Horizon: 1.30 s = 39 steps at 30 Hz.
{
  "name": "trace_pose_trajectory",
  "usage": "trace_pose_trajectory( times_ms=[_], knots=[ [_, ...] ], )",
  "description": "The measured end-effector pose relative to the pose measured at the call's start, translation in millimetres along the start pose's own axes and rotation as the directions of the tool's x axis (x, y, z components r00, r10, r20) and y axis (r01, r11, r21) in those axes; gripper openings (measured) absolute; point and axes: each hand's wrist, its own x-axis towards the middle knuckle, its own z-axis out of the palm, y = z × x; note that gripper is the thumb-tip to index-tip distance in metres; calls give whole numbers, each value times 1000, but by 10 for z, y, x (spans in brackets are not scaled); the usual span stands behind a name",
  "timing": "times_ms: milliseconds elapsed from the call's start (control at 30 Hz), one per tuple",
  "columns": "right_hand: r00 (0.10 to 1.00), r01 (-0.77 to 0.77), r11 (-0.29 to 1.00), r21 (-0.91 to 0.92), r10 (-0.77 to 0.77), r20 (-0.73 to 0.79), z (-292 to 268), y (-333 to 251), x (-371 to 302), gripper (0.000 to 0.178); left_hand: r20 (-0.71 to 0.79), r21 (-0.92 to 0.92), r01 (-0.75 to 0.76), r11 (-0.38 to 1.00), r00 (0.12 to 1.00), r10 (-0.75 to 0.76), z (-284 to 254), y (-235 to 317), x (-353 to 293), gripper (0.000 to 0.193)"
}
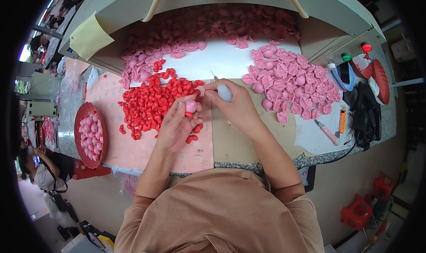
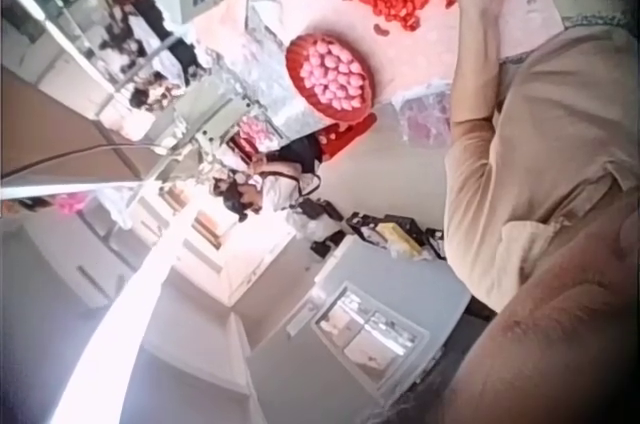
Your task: Assembling small plastic toy parts by applying glue and joining red decorative pieces onto pink/white bases.
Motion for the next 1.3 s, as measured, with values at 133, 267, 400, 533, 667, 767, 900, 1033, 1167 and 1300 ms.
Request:
trace_pose_trajectory(
  times_ms=[133, 267, 400, 533, 667, 767, 900, 1033, 1167, 1300],
  knots=[
    [997, -38, 994, 102, 31, 66, 119, 24, -80, 19, -53, 65, -30, 997, 998, 34, 59, -17, 39, 28],
    [958, -234, 970, 59, 220, 182, 94, -2, -79, 18, -84, 147, -62, 987, 994, 74, 79, -29, 9, 27],
    [948, -290, 904, 314, 226, 224, -25, -96, -81, 19, -36, 33, -34, 999, 999, 35, -2, -83, 26, 27],
    [980, -166, 967, 195, 140, 141, -114, -171, -45, 19, -57, 180, -133, 975, 988, 145, 77, -48, 5, 28],
    [975, -196, 962, 191, 170, 144, 8, -129, -86, 15, -89, 395, -170, 903, 971, 222, 87, -81, 6, 31],
    [957, -266, 922, 283, 216, 196, -34, -168, -74, 14, -68, 247, -167, 954, 980, 189, 64, -58, 4, 31],
    [979, -177, 952, 251, 144, 145, -85, -121, -60, 16, -79, 63, -109, 992, 990, 114, 104, -41, 21, 32],
    [967, -224, 932, 285, 178, 181, 36, -127, -89, 15, -108, 12, -68, 998, 992, 69, 86, -35, 17, 33],
    [983, -134, 983, 125, 116, 140, -63, -62, -30, 14, -75, -95, 17, 995, 997, -24, 16, -29, -4, 33],
    [955, -266, 908, 322, 204, 213, 31, -185, -79, 14, -130, -5, -14, 1000, 991, 14, 114, -55, 13, 30]
  ],
)
